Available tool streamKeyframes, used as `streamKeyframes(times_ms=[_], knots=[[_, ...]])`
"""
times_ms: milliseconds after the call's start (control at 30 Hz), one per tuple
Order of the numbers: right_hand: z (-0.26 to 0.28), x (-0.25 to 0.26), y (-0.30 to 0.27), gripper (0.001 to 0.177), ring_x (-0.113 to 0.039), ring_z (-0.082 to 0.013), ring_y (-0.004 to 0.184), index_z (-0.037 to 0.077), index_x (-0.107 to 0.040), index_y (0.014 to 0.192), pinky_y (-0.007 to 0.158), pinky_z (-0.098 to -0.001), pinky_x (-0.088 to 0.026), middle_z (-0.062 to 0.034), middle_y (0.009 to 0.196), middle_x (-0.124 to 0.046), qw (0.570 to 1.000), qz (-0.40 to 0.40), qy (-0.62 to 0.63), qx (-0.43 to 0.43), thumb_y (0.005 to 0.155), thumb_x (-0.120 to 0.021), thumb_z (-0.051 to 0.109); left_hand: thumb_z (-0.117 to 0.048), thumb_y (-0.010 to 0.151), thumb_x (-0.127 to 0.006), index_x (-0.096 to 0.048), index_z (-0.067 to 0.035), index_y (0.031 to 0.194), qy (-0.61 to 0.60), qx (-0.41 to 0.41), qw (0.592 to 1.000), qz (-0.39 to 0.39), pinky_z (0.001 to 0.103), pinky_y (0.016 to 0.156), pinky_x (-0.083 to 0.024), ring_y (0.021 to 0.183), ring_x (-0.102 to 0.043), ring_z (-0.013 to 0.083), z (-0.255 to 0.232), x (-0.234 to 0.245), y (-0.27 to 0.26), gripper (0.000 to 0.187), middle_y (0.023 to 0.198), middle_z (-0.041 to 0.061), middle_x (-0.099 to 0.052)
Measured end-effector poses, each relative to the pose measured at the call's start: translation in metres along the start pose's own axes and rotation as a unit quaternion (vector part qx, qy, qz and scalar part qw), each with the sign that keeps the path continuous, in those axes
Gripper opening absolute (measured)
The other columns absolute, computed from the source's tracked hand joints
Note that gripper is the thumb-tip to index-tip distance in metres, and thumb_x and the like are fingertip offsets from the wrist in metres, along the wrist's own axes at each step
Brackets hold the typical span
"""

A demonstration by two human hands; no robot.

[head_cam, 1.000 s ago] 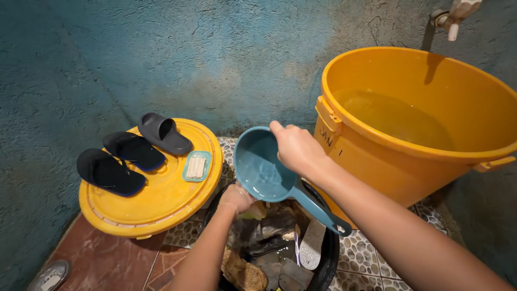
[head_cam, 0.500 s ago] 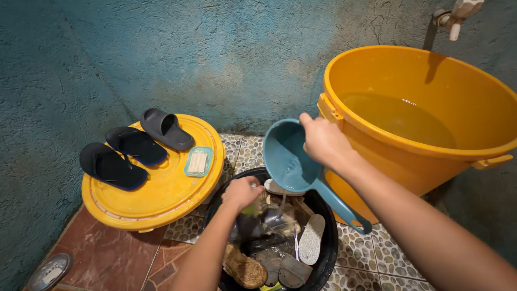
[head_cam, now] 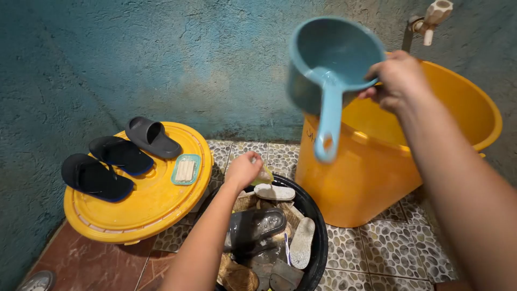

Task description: The person scrubs a gray slipper with a green brush in a black basin filled with water and other footwear. They repeatedly rinse the slipper by scooping water from a yellow bucket using a blue scoop and pouring it over the slipper, then continue scrubbing.

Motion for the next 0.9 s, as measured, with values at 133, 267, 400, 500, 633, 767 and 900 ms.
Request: streamKeyframes(times_ms=[133,267,400,500,633,767,900], knots=[[-0.042,0.068,0.056,0.026,-0.074,-0.0252,0.061,0.001,-0.052,0.128,0.046,-0.0231,-0.059,-0.0229,0.094,-0.069,0.984,-0.100,0.081,-0.126,0.102,-0.047,0.005,-0.038,0.085,-0.063,-0.074,-0.023,0.113,-0.012,0.012,1.000,-0.017,0.044,0.092,-0.054,0.102,-0.071,0.0340,0.010,-0.002,-0.002,0.034,0.109,0.014,-0.075],[-0.107,0.097,0.088,0.035,-0.073,-0.0260,0.060,0.013,-0.068,0.122,0.044,-0.0232,-0.059,-0.0189,0.094,-0.071,0.957,-0.128,0.127,-0.229,0.103,-0.039,0.015,-0.039,0.084,-0.063,-0.075,-0.020,0.113,-0.047,0.031,0.998,-0.036,0.043,0.091,-0.056,0.101,-0.073,0.0345,0.024,-0.012,-0.008,0.036,0.106,0.016,-0.077],[-0.163,0.125,0.100,0.028,-0.072,-0.0306,0.065,0.014,-0.068,0.117,0.045,-0.0272,-0.058,-0.0187,0.100,-0.071,0.941,-0.182,0.097,-0.267,0.104,-0.043,0.015,-0.042,0.085,-0.061,-0.075,-0.019,0.113,-0.065,0.055,0.996,-0.031,0.043,0.091,-0.055,0.102,-0.073,0.0348,0.027,-0.019,-0.012,0.039,0.106,0.017,-0.077],[-0.194,0.147,0.101,0.025,-0.074,-0.0330,0.072,0.007,-0.061,0.119,0.048,-0.0260,-0.060,-0.0227,0.104,-0.070,0.912,-0.235,0.083,-0.327,0.105,-0.041,0.011,-0.045,0.085,-0.060,-0.074,-0.016,0.115,-0.067,0.071,0.995,-0.034,0.042,0.092,-0.055,0.102,-0.073,0.0354,0.026,-0.021,-0.015,0.044,0.106,0.018,-0.077],[-0.200,0.134,0.093,0.021,-0.075,-0.0320,0.080,0.003,-0.059,0.116,0.053,-0.0249,-0.057,-0.0210,0.104,-0.070,0.899,-0.176,0.081,-0.393,0.098,-0.049,0.008,-0.054,0.086,-0.063,-0.072,-0.013,0.117,-0.076,0.075,0.993,-0.045,0.042,0.093,-0.054,0.105,-0.071,0.0360,0.022,-0.023,-0.017,0.052,0.109,0.019,-0.075],[-0.133,0.097,0.063,0.025,-0.068,-0.0376,0.089,0.002,-0.066,0.108,0.071,-0.0399,-0.055,-0.0210,0.102,-0.068,0.865,-0.234,-0.431,0.109,0.083,-0.060,0.003,-0.051,0.082,-0.068,-0.069,-0.012,0.120,-0.091,0.107,0.988,-0.058,0.043,0.093,-0.054,0.106,-0.071,0.0366,0.024,-0.023,-0.019,0.055,0.112,0.020,-0.074],[-0.076,-0.022,-0.049,0.020,-0.064,-0.0347,0.099,0.001,-0.067,0.106,0.089,-0.0442,-0.051,-0.0188,0.102,-0.066,0.820,-0.196,-0.320,0.432,0.088,-0.060,-0.002,-0.039,0.082,-0.071,-0.053,-0.008,0.133,-0.126,0.120,0.975,-0.139,0.047,0.092,-0.053,0.104,-0.068,0.0425,0.032,-0.024,-0.031,0.063,0.112,0.027,-0.070]])
Point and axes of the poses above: each hand's wrist, its own y-axis towards the middle knuckle, its own x-axis out of the back of the hand, z = x × y, the point moved 5 cm from there along y, towards the middle knuckle
